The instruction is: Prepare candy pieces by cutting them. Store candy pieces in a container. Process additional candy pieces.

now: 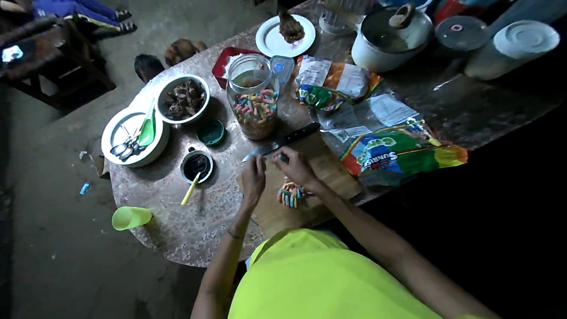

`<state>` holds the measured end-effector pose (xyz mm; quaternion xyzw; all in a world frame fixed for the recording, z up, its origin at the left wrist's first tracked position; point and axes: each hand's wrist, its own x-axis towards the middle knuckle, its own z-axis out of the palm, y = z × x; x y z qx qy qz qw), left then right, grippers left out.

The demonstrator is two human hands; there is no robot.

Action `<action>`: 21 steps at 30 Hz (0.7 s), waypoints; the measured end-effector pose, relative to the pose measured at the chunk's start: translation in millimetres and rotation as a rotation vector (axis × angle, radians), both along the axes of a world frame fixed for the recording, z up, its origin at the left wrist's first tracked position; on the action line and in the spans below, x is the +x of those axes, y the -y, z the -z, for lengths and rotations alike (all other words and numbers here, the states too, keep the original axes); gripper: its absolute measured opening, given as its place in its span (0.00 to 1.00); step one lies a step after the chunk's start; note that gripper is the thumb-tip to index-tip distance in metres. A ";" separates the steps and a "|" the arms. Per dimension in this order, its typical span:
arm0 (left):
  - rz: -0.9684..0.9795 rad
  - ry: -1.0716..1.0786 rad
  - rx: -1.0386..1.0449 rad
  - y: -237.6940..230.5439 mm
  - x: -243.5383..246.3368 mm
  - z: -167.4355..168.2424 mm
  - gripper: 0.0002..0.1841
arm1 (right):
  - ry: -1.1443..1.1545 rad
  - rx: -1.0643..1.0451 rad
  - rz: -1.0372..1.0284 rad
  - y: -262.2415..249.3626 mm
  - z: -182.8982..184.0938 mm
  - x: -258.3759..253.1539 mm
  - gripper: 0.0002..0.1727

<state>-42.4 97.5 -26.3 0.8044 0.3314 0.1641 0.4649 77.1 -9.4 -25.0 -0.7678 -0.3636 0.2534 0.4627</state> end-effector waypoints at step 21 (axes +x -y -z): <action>0.229 0.033 0.288 -156.6 126.7 -120.4 0.16 | 0.519 0.201 0.047 -84.2 -100.0 94.6 0.15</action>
